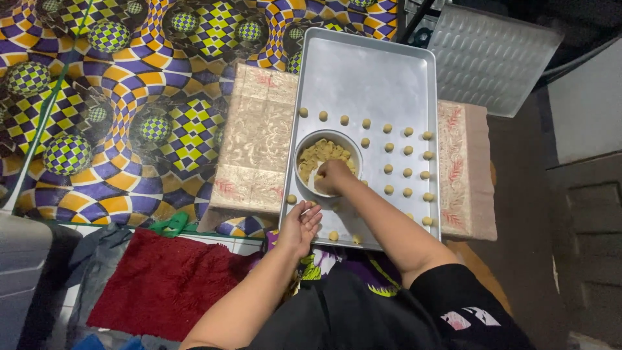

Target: Rolling small portions of dough into balls and arranging them in rows on a baking tray.

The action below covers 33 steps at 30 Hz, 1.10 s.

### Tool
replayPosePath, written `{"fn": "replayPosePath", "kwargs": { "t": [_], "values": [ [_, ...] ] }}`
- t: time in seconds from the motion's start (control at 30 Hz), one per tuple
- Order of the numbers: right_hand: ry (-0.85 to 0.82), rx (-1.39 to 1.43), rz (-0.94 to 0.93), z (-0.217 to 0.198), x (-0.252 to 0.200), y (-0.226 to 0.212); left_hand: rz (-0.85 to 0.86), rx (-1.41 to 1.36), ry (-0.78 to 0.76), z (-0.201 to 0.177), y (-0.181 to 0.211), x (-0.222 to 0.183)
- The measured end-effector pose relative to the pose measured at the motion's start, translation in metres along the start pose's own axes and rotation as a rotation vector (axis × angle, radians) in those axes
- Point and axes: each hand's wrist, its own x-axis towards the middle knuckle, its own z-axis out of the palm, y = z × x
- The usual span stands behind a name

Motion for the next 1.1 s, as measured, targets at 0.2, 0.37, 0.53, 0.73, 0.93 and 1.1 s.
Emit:
{"fn": "replayPosePath", "kwargs": {
  "t": [0.2, 0.37, 0.53, 0.73, 0.93, 1.1],
  "values": [
    [0.111, 0.057, 0.122, -0.021, 0.002, 0.016, 0.001, -0.004, 0.003, 0.002, -0.002, -0.001],
    [0.204, -0.143, -0.041, -0.008, 0.010, 0.011, -0.018, 0.004, -0.005, 0.000, -0.003, 0.001],
    [0.188, -0.248, -0.033, -0.006, 0.009, -0.004, -0.024, -0.003, 0.006, 0.002, -0.001, -0.001],
    [0.137, -0.349, 0.003, -0.005, 0.005, -0.017, -0.012, -0.039, -0.007, 0.000, -0.003, 0.003],
    [-0.063, -0.014, 0.111, 0.012, 0.031, 0.029, 0.028, -0.087, -0.037, -0.008, -0.005, 0.014],
    [-0.225, 0.675, 0.176, -0.043, -0.034, 0.002, 0.096, -0.223, -0.086, 0.008, 0.009, -0.018]
  ]
}}
